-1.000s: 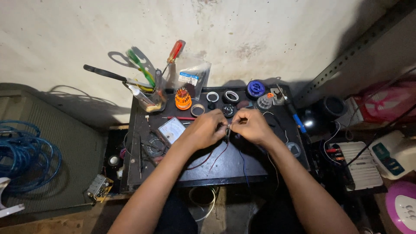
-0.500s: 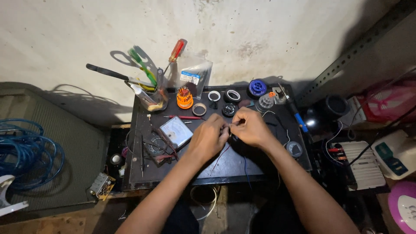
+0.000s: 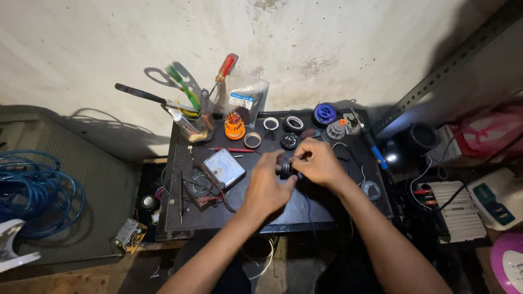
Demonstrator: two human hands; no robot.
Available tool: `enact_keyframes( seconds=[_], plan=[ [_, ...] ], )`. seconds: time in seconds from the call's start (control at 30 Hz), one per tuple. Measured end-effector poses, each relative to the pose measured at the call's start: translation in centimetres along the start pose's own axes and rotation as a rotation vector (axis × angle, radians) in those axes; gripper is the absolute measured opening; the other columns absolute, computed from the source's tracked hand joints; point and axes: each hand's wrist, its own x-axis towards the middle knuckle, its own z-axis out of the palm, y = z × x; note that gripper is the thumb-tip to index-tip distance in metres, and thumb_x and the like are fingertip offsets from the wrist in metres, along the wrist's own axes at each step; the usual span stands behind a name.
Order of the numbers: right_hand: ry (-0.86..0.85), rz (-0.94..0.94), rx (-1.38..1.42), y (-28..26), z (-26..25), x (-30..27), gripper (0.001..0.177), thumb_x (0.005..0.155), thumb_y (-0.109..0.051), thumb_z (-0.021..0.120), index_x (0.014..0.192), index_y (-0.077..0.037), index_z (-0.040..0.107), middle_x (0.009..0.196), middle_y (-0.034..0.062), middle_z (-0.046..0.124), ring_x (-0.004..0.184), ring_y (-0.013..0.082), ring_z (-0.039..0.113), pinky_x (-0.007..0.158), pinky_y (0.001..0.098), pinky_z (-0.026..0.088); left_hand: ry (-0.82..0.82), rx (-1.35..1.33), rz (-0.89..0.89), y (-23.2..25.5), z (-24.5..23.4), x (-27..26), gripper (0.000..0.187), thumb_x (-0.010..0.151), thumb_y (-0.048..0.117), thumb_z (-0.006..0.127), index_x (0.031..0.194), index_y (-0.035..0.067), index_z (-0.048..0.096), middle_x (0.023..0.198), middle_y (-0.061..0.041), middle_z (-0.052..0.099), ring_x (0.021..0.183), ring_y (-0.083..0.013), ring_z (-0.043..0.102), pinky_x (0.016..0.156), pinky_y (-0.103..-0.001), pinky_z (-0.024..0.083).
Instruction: The person is soldering wires to a small electronic component on a cluttered workbench. They use a soldering iron to heat the connections and apply solder to secure the wires.
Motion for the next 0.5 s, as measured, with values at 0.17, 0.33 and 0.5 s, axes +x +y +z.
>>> enact_keyframes(
  seconds=[0.17, 0.33, 0.5],
  plan=[
    [-0.004, 0.1, 0.114, -1.3, -0.2, -0.5, 0.01, 0.079, -0.001, 0.079, 0.08, 0.006, 0.071, 0.082, 0.0125, 0.064, 0.07, 0.0137, 0.065, 0.061, 0.0303, 0.056, -0.068, 0.005, -0.077, -1.1, 1.0, 0.6, 0.052, 0.082, 0.01, 0.077, 0.127, -0.012, 0.063, 0.106, -0.026, 0.069, 0.097, -0.0399, 0.073, 0.078, -0.043, 0.061],
    [-0.007, 0.165, 0.154, -1.2, -0.3, -0.7, 0.009, 0.081, 0.0, 0.074, 0.087, 0.006, 0.073, 0.085, 0.0105, 0.061, 0.076, 0.0139, 0.067, 0.067, 0.0314, 0.057, -0.081, -0.027, -0.154, -1.5, 1.4, 1.1, 0.05, 0.081, 0.015, 0.08, 0.124, -0.007, 0.067, 0.098, -0.022, 0.072, 0.093, -0.0377, 0.074, 0.074, -0.039, 0.062],
    [0.014, 0.223, 0.149, -2.5, -0.4, -0.9, 0.014, 0.081, -0.001, 0.074, 0.094, 0.005, 0.075, 0.086, 0.0097, 0.063, 0.077, 0.0133, 0.067, 0.068, 0.0305, 0.057, -0.142, -0.052, -0.105, -2.9, 1.5, 1.5, 0.068, 0.075, 0.015, 0.086, 0.135, -0.006, 0.061, 0.097, -0.024, 0.071, 0.095, -0.0368, 0.073, 0.079, -0.042, 0.06]
  ],
)
